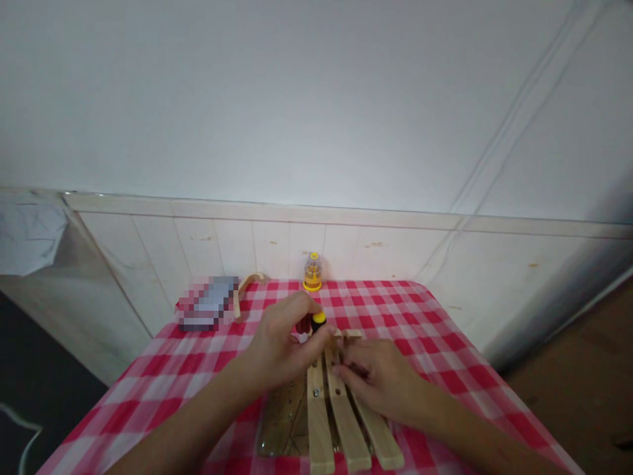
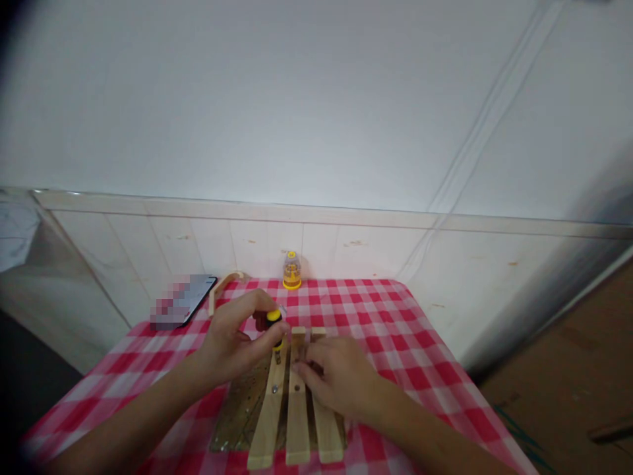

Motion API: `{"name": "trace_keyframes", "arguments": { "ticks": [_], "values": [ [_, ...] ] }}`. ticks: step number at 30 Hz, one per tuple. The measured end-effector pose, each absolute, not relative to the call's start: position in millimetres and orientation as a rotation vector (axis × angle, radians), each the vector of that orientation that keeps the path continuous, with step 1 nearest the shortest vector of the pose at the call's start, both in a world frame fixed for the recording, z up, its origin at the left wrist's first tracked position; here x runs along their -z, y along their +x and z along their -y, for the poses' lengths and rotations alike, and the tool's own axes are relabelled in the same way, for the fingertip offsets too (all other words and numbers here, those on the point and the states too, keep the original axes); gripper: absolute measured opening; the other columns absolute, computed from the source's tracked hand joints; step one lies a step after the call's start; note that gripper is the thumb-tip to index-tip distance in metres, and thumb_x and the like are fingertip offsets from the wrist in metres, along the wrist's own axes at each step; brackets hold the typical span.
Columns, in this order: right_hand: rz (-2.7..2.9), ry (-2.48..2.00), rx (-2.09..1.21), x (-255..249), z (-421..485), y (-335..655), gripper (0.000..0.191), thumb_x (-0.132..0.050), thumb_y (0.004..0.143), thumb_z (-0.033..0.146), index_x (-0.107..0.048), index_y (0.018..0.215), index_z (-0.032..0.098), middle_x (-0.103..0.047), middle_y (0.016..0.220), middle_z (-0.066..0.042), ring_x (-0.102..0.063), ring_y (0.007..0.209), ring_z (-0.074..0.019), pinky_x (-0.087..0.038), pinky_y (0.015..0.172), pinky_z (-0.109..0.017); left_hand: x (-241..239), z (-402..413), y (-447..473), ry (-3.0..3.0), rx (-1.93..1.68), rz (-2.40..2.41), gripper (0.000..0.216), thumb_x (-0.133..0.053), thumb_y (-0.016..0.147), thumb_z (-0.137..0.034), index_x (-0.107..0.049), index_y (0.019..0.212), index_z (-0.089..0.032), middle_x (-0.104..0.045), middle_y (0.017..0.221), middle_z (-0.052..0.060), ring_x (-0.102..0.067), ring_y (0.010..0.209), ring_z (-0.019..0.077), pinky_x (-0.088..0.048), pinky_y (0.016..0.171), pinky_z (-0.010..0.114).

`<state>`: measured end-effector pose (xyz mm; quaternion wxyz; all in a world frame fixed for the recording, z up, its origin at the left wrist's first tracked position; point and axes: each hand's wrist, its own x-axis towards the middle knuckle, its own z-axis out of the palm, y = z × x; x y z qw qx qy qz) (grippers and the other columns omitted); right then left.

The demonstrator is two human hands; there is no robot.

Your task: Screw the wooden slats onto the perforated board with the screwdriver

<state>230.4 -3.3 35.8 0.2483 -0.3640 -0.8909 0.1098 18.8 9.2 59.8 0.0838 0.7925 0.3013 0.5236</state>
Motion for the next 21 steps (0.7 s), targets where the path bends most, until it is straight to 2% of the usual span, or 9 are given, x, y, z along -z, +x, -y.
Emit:
{"name": "trace_keyframes", "arguments": {
  "ticks": [3,5,6,7,8,10,13,16,21],
  "values": [
    [2.124,-1.270,-0.201,-26.7,2.4,225.1,0.035,-0.064,0.087,0.032,-0.043,0.061,0.022,-0.052,0.057,0.004,-0.050,0.051,-0.0132,-0.033,0.049,-0.025,-60.6,-9.4,18.4,2.374,-1.567,-0.904,0.015,-0.063,0.083,-0.010,-0.051,0.083,-0.020,-0.054,0.071,-0.002,-0.049,0.061,0.0102,-0.040,0.057,0.023],
    [1.953,-1.337,-0.170,-21.9,0.6,223.4,0.031,-0.072,0.081,0.038,-0.047,0.070,0.022,-0.055,0.067,0.002,-0.054,0.061,-0.0168,-0.041,0.055,-0.028,-61.4,-8.9,18.1,2.386,-1.559,-0.916,0.015,-0.062,0.083,-0.011,-0.050,0.082,-0.021,-0.053,0.070,-0.002,-0.049,0.060,0.0103,-0.040,0.057,0.023],
    [1.903,-1.347,-0.183,-20.2,-0.8,222.6,0.031,-0.076,0.075,0.040,-0.051,0.081,0.022,-0.059,0.078,-0.002,-0.058,0.071,-0.0198,-0.046,0.061,-0.031,-61.8,-8.6,18.1,2.390,-1.554,-0.921,0.015,-0.062,0.083,-0.011,-0.050,0.082,-0.020,-0.053,0.070,-0.002,-0.049,0.060,0.0103,-0.040,0.057,0.023],
    [1.878,-1.350,-0.217,-19.0,-2.3,221.4,0.043,-0.081,0.070,0.042,-0.054,0.095,0.021,-0.061,0.093,-0.006,-0.061,0.084,-0.0235,-0.050,0.069,-0.035,-62.0,-8.3,18.0,2.392,-1.553,-0.922,0.015,-0.062,0.083,-0.012,-0.050,0.082,-0.020,-0.054,0.070,-0.002,-0.049,0.060,0.0102,-0.040,0.056,0.022],
    [1.881,-1.350,-0.264,-18.0,-4.2,220.0,0.063,-0.086,0.063,0.042,-0.052,0.112,0.020,-0.059,0.110,-0.011,-0.060,0.099,-0.0277,-0.052,0.078,-0.040,-62.2,-8.0,18.1,2.391,-1.550,-0.923,0.015,-0.062,0.083,-0.012,-0.050,0.082,-0.020,-0.054,0.070,-0.002,-0.049,0.060,0.0103,-0.040,0.056,0.022],
    [1.948,-1.355,-0.359,-16.0,-8.3,216.6,0.100,-0.091,0.053,0.043,-0.039,0.135,0.020,-0.049,0.133,-0.017,-0.049,0.123,-0.0341,-0.049,0.094,-0.048,-62.2,-7.8,18.2,2.387,-1.549,-0.926,0.014,-0.062,0.084,-0.013,-0.050,0.082,-0.020,-0.055,0.070,-0.002,-0.050,0.060,0.0102,-0.040,0.056,0.022],
    [1.998,-1.366,-0.415,-12.2,-13.4,212.1,0.117,-0.093,0.049,0.044,-0.030,0.145,0.022,-0.040,0.144,-0.018,-0.036,0.136,-0.0372,-0.039,0.107,-0.055,-61.8,-8.0,18.4,2.377,-1.550,-0.937,0.015,-0.063,0.084,-0.015,-0.050,0.080,-0.020,-0.054,0.068,-0.002,-0.049,0.059,0.0101,-0.040,0.055,0.022],
    [1.923,-1.342,-0.509,-7.4,-14.9,210.4,0.121,-0.094,0.049,0.042,-0.027,0.148,0.025,-0.037,0.147,-0.017,-0.040,0.135,-0.0368,-0.041,0.106,-0.054,-61.5,-8.3,18.4,2.376,-1.551,-0.933,0.015,-0.063,0.083,-0.015,-0.050,0.079,-0.020,-0.053,0.067,-0.003,-0.048,0.058,0.0100,-0.040,0.055,0.022],
    [1.756,-1.280,-0.761,0.9,-12.5,209.6,0.129,-0.094,0.052,0.040,-0.014,0.153,0.031,-0.033,0.151,-0.018,-0.062,0.111,-0.0295,-0.056,0.088,-0.046,-62.0,-8.3,18.8,2.362,-1.561,-0.924,0.015,-0.064,0.083,-0.015,-0.050,0.079,-0.020,-0.053,0.068,-0.003,-0.049,0.058,0.0100,-0.041,0.054,0.022]
  ]
}}
